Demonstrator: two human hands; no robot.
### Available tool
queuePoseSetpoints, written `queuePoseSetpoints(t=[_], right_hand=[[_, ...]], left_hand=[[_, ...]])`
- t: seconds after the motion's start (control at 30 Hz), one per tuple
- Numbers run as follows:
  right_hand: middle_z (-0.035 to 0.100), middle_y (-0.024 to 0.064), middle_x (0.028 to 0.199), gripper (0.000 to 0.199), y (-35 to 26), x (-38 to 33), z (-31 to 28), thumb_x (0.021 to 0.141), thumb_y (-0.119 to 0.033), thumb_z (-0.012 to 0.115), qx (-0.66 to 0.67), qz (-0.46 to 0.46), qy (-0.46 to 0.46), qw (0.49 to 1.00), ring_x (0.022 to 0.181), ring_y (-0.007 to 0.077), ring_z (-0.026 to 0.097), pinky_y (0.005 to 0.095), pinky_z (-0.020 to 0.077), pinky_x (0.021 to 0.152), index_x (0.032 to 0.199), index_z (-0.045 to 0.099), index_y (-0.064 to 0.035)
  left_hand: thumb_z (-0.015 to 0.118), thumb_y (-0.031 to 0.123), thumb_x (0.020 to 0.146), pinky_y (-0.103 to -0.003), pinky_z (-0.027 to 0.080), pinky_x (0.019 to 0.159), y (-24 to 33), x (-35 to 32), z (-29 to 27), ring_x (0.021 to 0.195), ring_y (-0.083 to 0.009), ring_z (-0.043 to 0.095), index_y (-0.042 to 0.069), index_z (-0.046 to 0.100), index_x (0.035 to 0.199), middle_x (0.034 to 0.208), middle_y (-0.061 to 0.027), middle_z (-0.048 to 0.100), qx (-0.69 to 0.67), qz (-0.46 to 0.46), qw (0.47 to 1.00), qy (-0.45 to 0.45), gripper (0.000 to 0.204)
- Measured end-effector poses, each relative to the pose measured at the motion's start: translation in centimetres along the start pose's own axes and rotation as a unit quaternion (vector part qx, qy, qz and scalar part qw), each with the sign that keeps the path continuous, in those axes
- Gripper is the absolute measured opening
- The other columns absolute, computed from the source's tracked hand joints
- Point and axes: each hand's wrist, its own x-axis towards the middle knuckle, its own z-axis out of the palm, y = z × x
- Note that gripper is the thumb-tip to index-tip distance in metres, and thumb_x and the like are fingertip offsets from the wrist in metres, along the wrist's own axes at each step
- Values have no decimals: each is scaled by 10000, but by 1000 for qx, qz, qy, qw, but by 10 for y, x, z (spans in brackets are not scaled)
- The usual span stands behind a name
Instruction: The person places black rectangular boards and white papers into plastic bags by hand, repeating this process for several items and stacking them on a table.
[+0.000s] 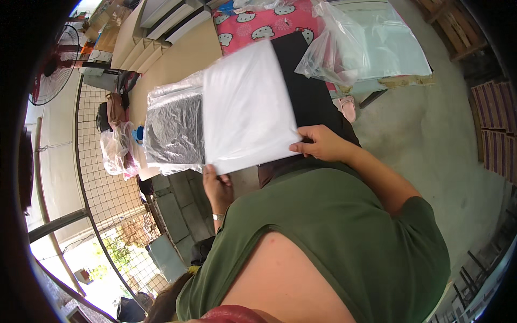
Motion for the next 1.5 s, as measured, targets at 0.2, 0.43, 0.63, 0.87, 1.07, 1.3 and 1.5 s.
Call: queuePoseSetpoints(t=[0.2,0.43,0.63,0.87,1.07,1.3,1.5], right_hand=[[539,92,872,232,-1,60,-61,741,-166,660,-487,-264,390,736,817,270,555,376,445,709,931,574,-63],[568,153,856,118,32,88,-91,787,-53,551,-360,-221,393,816,832,358,545,432,445,723,903,536,-42],[597,160,748,67,-23,55,3,816,-120,558,-359,-298,147,872,740,325,597,416,449,613,839,574,-58],[519,11,580,163,-134,49,-26,851,-188,599,-210,-227,-14,951,531,100,471,252,385,523,818,573,-31],[497,-4,634,107,-128,55,-30,887,-116,536,-93,-247,-62,963,602,59,415,232,368,564,875,577,-18],[395,45,564,273,-116,58,-42,880,-256,563,-140,-248,67,956,552,86,340,269,336,511,794,554,3],[383,29,559,270,-99,53,-31,868,-246,578,-148,-194,75,967,546,81,319,259,299,492,776,547,6]], left_hand=[[435,128,933,-261,502,501,22,41,-40,628,-182,599,-14,449,1068,903,-127,586,-18,97,988,123,196],[481,128,907,-299,499,633,3,79,-69,764,-228,572,-67,318,1258,1076,-169,503,78,61,966,239,432],[653,92,795,-368,416,829,2,18,44,1006,-237,472,7,328,1307,1233,-156,396,397,306,864,38,612],[612,-36,758,-227,443,772,37,27,113,899,-114,568,5,609,838,962,-66,603,138,75,945,-286,89],[573,39,812,-329,274,1019,53,27,156,1196,-226,398,-12,513,1167,1235,-128,487,-73,22,902,-424,364],[648,257,752,-425,308,1001,43,239,42,1198,-342,377,30,562,1117,1252,-148,484,596,447,656,119,439],[588,176,747,-405,438,806,37,266,77,980,-283,529,127,640,957,1017,-86,576,749,401,519,92,222]])
